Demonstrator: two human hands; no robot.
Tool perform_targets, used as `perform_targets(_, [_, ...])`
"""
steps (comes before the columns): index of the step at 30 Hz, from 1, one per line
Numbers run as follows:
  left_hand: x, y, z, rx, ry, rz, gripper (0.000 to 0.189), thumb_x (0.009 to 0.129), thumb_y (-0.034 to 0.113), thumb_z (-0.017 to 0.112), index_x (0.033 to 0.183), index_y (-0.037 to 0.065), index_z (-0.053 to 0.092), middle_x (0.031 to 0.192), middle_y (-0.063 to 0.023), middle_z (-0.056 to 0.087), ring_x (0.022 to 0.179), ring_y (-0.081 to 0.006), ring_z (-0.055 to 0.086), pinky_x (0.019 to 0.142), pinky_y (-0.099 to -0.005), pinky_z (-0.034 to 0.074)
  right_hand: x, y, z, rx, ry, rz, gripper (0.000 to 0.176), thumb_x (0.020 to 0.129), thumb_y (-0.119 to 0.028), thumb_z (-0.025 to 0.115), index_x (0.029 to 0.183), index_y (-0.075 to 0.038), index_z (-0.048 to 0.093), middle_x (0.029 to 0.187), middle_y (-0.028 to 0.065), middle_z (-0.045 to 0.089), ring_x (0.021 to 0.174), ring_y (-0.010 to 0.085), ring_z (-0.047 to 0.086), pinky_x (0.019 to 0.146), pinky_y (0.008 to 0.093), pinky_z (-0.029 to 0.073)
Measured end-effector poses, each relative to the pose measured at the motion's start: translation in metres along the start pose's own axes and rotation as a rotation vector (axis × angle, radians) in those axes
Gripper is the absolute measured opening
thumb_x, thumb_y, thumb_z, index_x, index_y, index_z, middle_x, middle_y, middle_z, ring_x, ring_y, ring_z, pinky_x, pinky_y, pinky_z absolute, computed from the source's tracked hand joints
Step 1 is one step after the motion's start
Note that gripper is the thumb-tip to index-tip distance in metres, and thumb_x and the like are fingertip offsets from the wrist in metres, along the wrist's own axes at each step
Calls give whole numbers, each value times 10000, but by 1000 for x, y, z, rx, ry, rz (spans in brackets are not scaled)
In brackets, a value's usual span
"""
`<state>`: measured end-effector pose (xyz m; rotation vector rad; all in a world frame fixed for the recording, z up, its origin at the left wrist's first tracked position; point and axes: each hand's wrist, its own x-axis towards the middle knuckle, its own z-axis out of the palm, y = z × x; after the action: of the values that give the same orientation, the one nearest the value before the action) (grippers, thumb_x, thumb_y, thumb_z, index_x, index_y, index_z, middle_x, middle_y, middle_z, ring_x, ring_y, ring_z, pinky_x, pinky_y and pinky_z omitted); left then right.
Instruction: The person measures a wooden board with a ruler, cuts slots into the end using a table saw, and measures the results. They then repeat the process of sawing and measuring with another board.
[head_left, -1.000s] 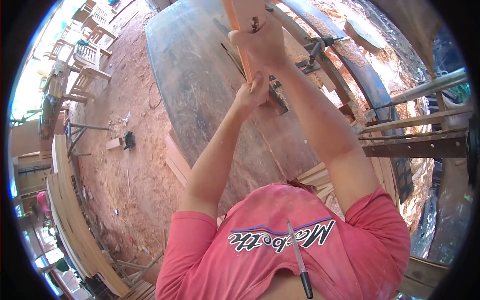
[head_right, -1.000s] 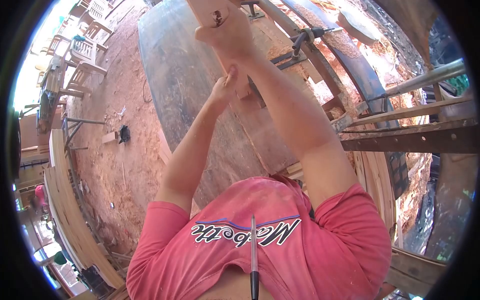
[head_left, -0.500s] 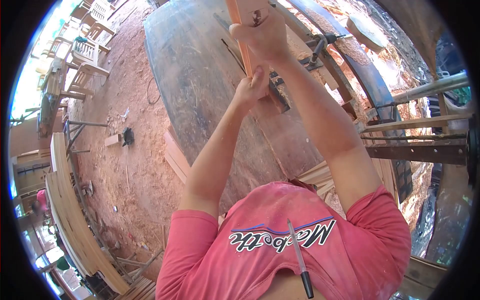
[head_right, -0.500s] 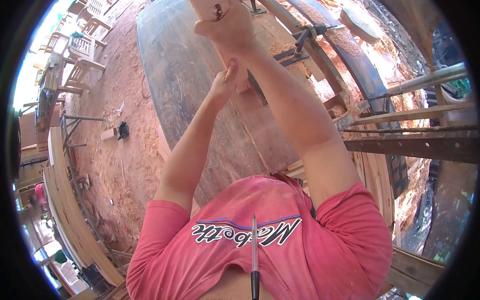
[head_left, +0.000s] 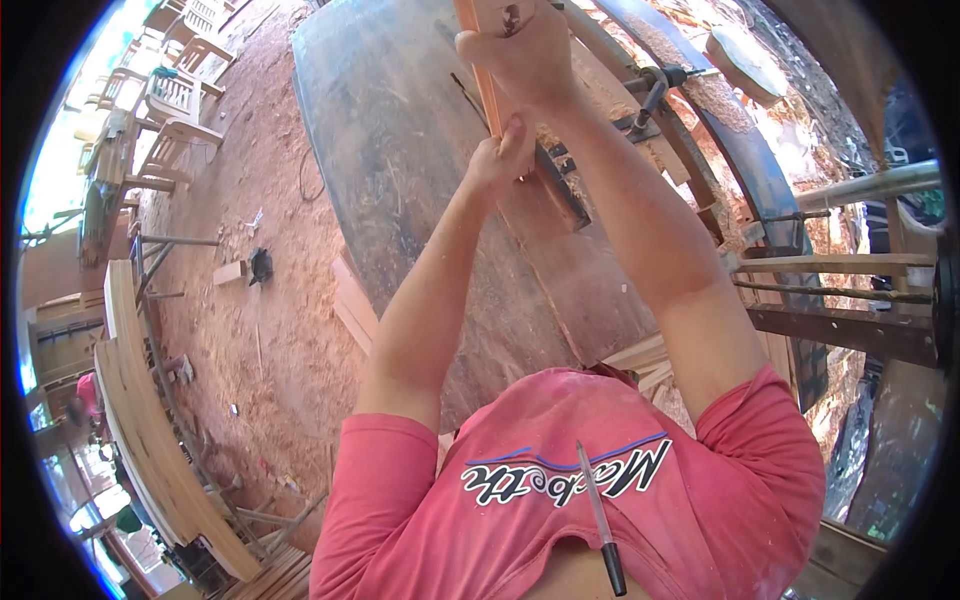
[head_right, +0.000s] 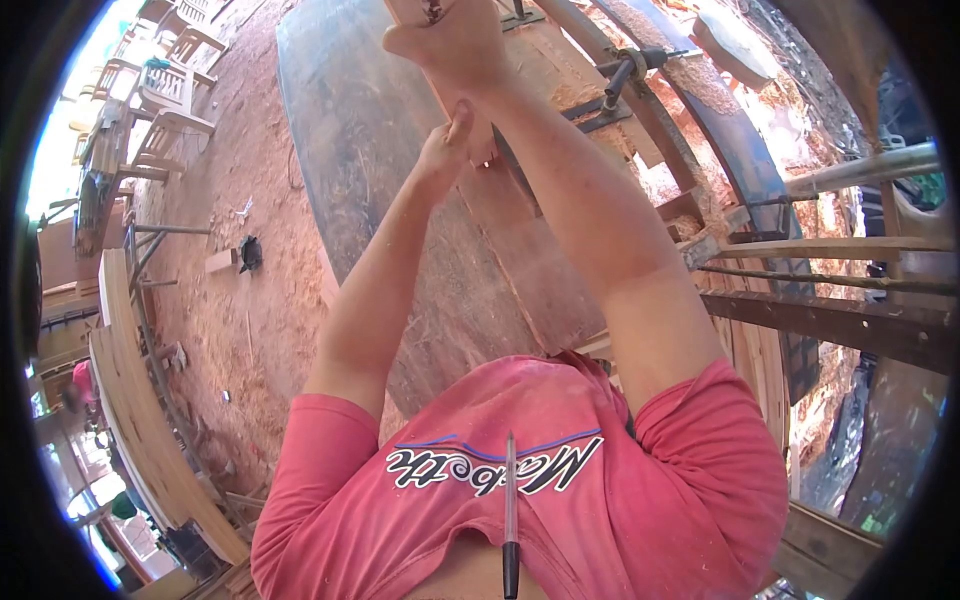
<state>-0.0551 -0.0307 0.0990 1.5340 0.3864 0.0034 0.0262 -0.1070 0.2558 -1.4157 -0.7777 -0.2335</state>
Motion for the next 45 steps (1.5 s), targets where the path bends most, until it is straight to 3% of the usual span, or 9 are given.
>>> perform_targets(5, [11,-6,-6,-14,6,3,826,895,749,481,914,-52,682,797,-95,659,764,-179,624,682,-314,484,6,-1,3,-7,-8,23,334,662,-123,683,969,-14,608,768,53,589,741,156,586,682,313,487])
perform_targets(7, [15,-6,-11,-32,-101,-66,868,934,735,404,1206,-64,608,1054,-117,686,945,-187,646,851,-333,490,9,2,7,-48,17,21,353,661,-125,683,988,-12,613,782,58,597,750,158,590,688,310,488])
perform_targets(8, [14,-4,-11,-32,-101,-68,868,934,735,404,1206,-64,608,1054,-117,686,945,-187,646,851,-333,490,10,2,8,-90,40,15,372,659,-127,683,1006,-10,618,795,63,606,759,160,594,694,307,489])
perform_targets(10, [14,-1,-10,-74,-41,-42,845,910,730,480,1010,-85,680,880,-113,677,798,-173,636,698,-308,496,13,4,9,-34,24,23,384,657,-124,684,1018,-9,622,807,62,614,767,159,596,702,306,491])
perform_targets(14, [10,8,-8,-78,10,-36,843,918,717,482,1028,-95,678,900,-116,679,819,-176,640,707,-311,501,17,13,13,84,4,-10,397,656,-108,681,1035,-1,630,823,43,620,780,143,591,715,297,489])
perform_targets(32, [6,20,-10,-25,9,-26,907,902,748,468,1016,-130,660,893,-141,675,839,-193,648,726,-315,505,23,19,17,45,0,32,293,676,-92,673,948,2,622,759,7,593,722,99,561,658,271,471])
perform_targets(40, [28,1,-17,-33,49,-19,853,916,707,502,1067,-117,662,928,-140,682,865,-197,647,749,-315,501,28,26,22,121,-2,-19,238,676,-67,659,900,0,618,726,2,576,692,88,544,630,267,461])
perform_targets(45, [24,9,-16,-46,50,5,840,912,708,507,1019,-109,672,890,-136,683,816,-201,656,717,-323,508,29,29,25,85,36,-33,217,682,-72,663,882,-1,618,711,-5,578,673,85,543,610,269,459])
